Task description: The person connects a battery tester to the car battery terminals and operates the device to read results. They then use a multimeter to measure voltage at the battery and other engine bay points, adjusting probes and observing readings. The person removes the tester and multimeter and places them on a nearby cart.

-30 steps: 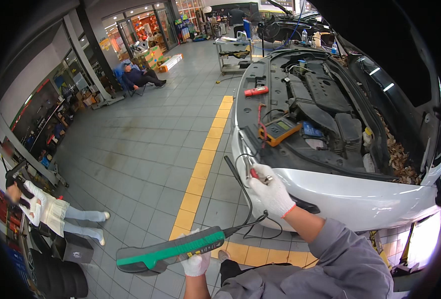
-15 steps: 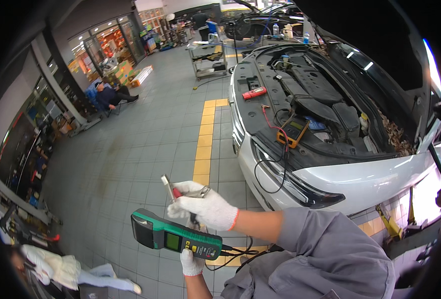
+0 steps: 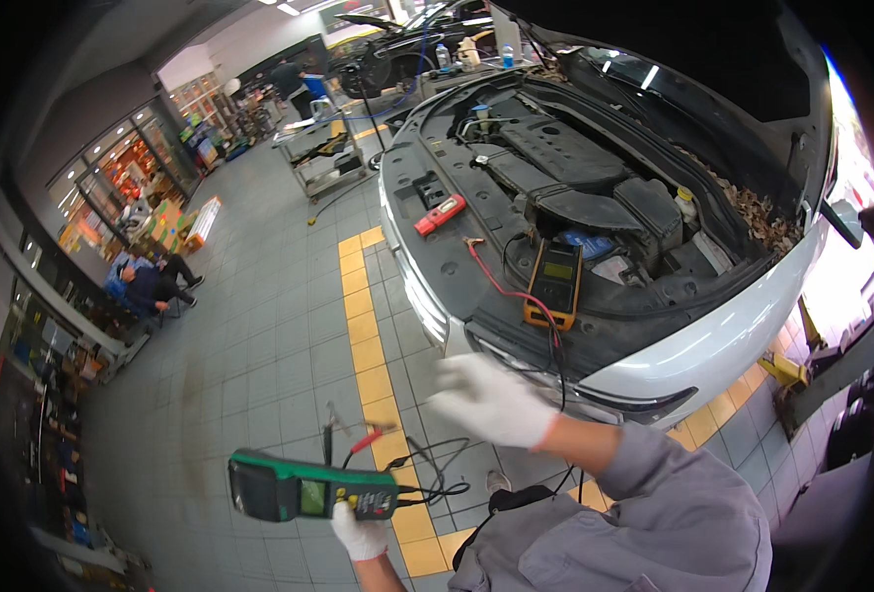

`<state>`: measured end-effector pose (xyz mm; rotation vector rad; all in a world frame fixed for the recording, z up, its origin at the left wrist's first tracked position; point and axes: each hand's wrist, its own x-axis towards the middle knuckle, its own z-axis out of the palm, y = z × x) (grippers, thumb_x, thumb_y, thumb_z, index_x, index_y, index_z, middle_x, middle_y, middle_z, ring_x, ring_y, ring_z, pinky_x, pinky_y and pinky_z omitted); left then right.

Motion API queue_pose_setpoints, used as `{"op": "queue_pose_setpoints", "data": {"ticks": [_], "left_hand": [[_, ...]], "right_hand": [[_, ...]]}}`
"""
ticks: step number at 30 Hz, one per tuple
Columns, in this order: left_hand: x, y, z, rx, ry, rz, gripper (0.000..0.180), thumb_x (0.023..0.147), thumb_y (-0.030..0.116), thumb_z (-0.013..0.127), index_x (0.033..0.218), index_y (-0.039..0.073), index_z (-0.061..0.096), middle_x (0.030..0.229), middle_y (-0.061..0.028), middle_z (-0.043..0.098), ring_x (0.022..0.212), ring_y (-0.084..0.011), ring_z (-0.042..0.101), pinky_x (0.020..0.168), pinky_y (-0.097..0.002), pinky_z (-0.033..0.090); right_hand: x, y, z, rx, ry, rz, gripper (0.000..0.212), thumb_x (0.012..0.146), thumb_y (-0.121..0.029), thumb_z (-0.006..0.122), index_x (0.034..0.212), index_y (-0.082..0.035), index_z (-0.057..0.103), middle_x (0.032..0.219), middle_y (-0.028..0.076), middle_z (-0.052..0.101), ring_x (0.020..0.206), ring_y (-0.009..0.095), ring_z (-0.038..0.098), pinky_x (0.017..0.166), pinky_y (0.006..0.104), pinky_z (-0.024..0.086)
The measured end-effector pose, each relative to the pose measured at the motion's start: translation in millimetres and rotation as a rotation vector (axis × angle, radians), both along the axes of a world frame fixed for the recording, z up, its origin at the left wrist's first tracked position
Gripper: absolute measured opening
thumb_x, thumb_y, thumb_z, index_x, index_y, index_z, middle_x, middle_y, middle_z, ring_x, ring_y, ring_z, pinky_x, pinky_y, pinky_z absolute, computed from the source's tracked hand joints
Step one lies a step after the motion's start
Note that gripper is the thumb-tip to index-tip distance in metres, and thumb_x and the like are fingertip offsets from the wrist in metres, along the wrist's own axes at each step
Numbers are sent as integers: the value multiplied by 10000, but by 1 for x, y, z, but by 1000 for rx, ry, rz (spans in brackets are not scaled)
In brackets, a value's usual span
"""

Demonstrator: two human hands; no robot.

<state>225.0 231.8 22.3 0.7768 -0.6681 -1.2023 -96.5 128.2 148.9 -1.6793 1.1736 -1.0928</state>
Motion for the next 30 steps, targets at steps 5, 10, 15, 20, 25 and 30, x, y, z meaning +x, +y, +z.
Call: {"op": "queue_pose_setpoints", "data": {"ticks": [5,10,15,20,25,30], "left_hand": [[46,-61,18,32,-4,235,510,1050,460,645,1407,98,600,1248,-66,715,1106,-218,710,970,-412,611],[88,-130,24,104,-21,346,539,1025,485,699,1385,95,611,1244,-43,699,1096,-188,689,951,-373,587],[107,-211,31,68,1,313,529,1011,477,720,1374,107,617,1273,-38,692,1119,-184,684,965,-365,585],[144,-277,24,75,34,290,530,1017,475,703,1374,93,617,1240,-64,713,1075,-208,719,918,-377,629],[220,-352,2,86,95,199,492,1046,456,655,1373,90,626,1243,-59,721,1097,-208,714,950,-406,626],[295,-437,-4,33,308,101,435,1022,358,725,1346,81,639,1204,-67,750,1033,-210,751,908,-373,670]], "right_hand": [[-149,-32,-43,528,-150,-832,505,1013,-384,741,1246,54,648,1029,131,734,880,196,701,827,341,571],[-148,-45,-60,450,117,-863,1251,859,-560,851,1698,29,134,1447,343,610,1227,363,701,1027,392,550],[-116,-93,-53,447,312,-973,1327,804,-502,913,1704,21,91,1561,385,480,1387,441,583,1146,452,474],[-116,-108,-71,534,-411,-1057,1118,890,-351,855,1684,50,178,1190,177,713,782,188,692,639,350,594],[-114,-128,-85,498,-747,-1008,338,958,-292,777,1198,-78,675,948,61,680,737,169,646,593,323,571],[-71,-157,-78,418,-942,-1279,233,950,-287,757,1052,-99,664,823,85,658,539,206,616,469,293,534]]}}
